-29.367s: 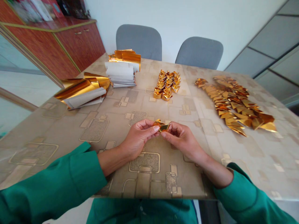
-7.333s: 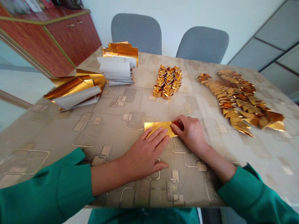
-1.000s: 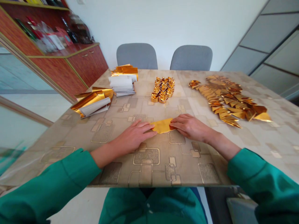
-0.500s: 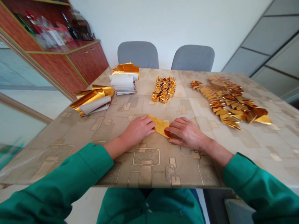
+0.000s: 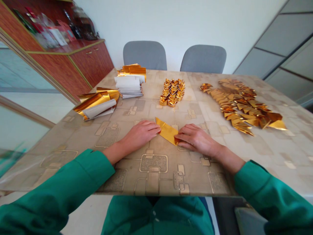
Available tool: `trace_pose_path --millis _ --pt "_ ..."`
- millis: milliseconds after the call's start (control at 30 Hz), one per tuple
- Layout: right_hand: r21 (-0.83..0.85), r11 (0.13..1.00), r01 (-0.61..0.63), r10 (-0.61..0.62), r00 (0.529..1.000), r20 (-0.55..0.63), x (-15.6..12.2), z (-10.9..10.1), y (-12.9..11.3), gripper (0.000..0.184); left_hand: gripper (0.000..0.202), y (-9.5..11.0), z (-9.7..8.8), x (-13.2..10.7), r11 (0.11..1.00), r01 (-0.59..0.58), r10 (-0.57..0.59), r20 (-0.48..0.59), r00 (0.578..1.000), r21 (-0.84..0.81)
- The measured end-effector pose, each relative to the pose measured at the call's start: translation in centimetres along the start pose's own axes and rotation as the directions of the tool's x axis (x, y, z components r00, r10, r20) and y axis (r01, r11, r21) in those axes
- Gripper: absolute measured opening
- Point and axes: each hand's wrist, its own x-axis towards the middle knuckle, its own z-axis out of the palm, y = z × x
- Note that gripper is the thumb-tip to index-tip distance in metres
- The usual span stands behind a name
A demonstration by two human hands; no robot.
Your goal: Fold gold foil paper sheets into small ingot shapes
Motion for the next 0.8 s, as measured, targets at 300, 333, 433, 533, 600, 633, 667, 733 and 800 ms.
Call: trace_pose_path --millis 300,333,433,533,600,633,667,733,800 --pt "-0.136 0.987 -0.084 0.062 0.986 -0.156 1.6 1.6 -1.3 0.035 0.037 1.9 -1.7 1.4 0.996 0.093 -0.094 0.056 0.994 0.015" --pt "-0.135 0.986 -0.099 0.076 0.983 -0.166 1.8 1.7 -1.5 0.034 0.038 2.2 -1.8 1.4 0.996 0.088 -0.088 0.049 0.995 0.004" --pt "-0.108 0.98 -0.166 0.144 0.972 -0.188 2.4 1.9 -2.3 0.032 0.038 3.3 -1.8 1.7 0.995 0.072 -0.069 0.039 0.997 -0.069" --pt "-0.022 0.984 -0.177 0.172 0.973 -0.156 2.6 1.7 -2.9 0.035 0.02 4.3 -1.6 1.7 0.977 0.137 -0.128 0.067 0.99 -0.164" --pt "0.08 0.989 -0.125 0.134 0.985 -0.111 2.6 1.3 -3.0 0.033 0.011 4.7 -1.4 1.4 0.954 0.188 -0.171 0.089 0.981 -0.232" --pt "0.132 0.987 -0.096 0.108 0.99 -0.091 2.6 1.1 -2.9 0.031 0.011 4.7 -1.3 1.0 0.942 0.2 -0.183 0.088 0.979 -0.269" --pt "0.173 0.983 -0.067 0.081 0.994 -0.075 2.5 0.9 -2.7 0.032 0.011 4.7 -1.3 0.7 0.93 0.202 -0.188 0.074 0.979 -0.306" --pt "0.219 0.975 -0.048 0.061 0.997 -0.055 2.6 0.7 -2.4 0.033 0.009 4.7 -1.3 -0.2 0.905 0.203 -0.207 0.029 0.978 -0.373" --pt "0.234 0.971 -0.052 0.063 0.997 -0.039 2.7 0.6 -2.3 0.028 0.007 4.6 -1.4 -0.9 0.889 0.209 -0.232 -0.007 0.973 -0.408"
